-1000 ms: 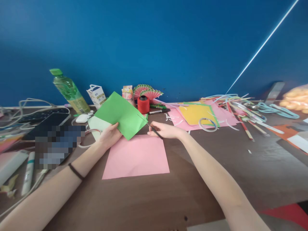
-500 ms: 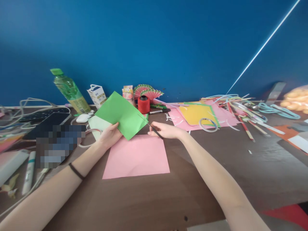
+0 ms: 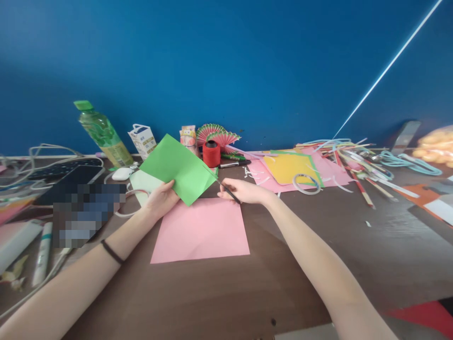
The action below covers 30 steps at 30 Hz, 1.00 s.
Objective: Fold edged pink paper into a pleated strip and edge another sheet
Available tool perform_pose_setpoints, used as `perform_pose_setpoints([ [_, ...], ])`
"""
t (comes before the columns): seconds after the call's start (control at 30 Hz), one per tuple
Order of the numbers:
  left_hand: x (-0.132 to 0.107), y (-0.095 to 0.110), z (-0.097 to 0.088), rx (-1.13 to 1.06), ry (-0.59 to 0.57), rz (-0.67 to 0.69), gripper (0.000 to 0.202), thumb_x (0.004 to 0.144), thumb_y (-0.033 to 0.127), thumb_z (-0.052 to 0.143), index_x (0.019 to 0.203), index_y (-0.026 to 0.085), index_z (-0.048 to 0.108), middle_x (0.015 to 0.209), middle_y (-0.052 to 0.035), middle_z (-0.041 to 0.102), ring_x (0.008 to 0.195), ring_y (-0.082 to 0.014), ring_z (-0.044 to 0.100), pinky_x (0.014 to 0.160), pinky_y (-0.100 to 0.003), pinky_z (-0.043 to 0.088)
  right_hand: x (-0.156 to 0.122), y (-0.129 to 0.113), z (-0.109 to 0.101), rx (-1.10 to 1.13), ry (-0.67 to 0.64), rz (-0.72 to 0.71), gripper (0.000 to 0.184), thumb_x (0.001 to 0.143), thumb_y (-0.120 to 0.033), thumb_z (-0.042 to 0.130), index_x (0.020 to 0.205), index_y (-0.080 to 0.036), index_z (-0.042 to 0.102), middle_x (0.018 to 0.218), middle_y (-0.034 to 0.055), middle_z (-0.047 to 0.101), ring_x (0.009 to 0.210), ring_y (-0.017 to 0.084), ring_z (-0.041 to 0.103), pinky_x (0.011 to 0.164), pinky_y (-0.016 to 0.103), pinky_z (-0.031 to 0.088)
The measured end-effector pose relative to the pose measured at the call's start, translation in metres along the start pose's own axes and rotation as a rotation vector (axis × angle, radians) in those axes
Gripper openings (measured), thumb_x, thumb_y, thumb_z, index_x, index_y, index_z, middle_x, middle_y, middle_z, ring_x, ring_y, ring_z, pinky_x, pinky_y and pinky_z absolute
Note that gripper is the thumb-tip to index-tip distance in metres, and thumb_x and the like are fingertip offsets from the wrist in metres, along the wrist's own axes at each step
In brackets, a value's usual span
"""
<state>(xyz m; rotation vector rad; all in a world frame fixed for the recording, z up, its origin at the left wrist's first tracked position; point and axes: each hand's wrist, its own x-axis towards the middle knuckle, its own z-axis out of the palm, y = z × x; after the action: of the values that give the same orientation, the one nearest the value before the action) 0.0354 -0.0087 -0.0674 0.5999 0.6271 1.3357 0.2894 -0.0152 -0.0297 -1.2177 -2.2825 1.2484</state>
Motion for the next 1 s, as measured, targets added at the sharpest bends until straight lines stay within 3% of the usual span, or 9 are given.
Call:
perform_pose_setpoints([
  [0.47,-0.001,0.001,0.001,-0.003,0.015,-0.009,0.048,0.084,0.004,0.037,0.128,0.020,0.042,0.116,-0.0068,0.062,0.114,-0.0193,0.051,0.103,-0.038,0.037,0.001,0.000,0.001,0.027,0.026,0.067,0.034,0.077,-0.054,0.048,0.081,-0.022,0.041,0.068,-0.0029,0.047,0.056,0.009,0.051,0.043,0.019,0.037],
  [1.0,0.001,0.000,-0.001,-0.011,-0.001,0.012,0.049,0.083,0.004,0.037,0.128,0.021,0.042,0.118,-0.0065,0.060,0.116,-0.0195,0.049,0.104,-0.039,0.036,-0.002,-0.011,0.003,0.021,0.079,0.046,0.035,0.076,-0.055,0.049,0.079,-0.021,0.041,0.068,-0.0039,0.046,0.055,0.007,0.046,0.047,0.021,0.035],
])
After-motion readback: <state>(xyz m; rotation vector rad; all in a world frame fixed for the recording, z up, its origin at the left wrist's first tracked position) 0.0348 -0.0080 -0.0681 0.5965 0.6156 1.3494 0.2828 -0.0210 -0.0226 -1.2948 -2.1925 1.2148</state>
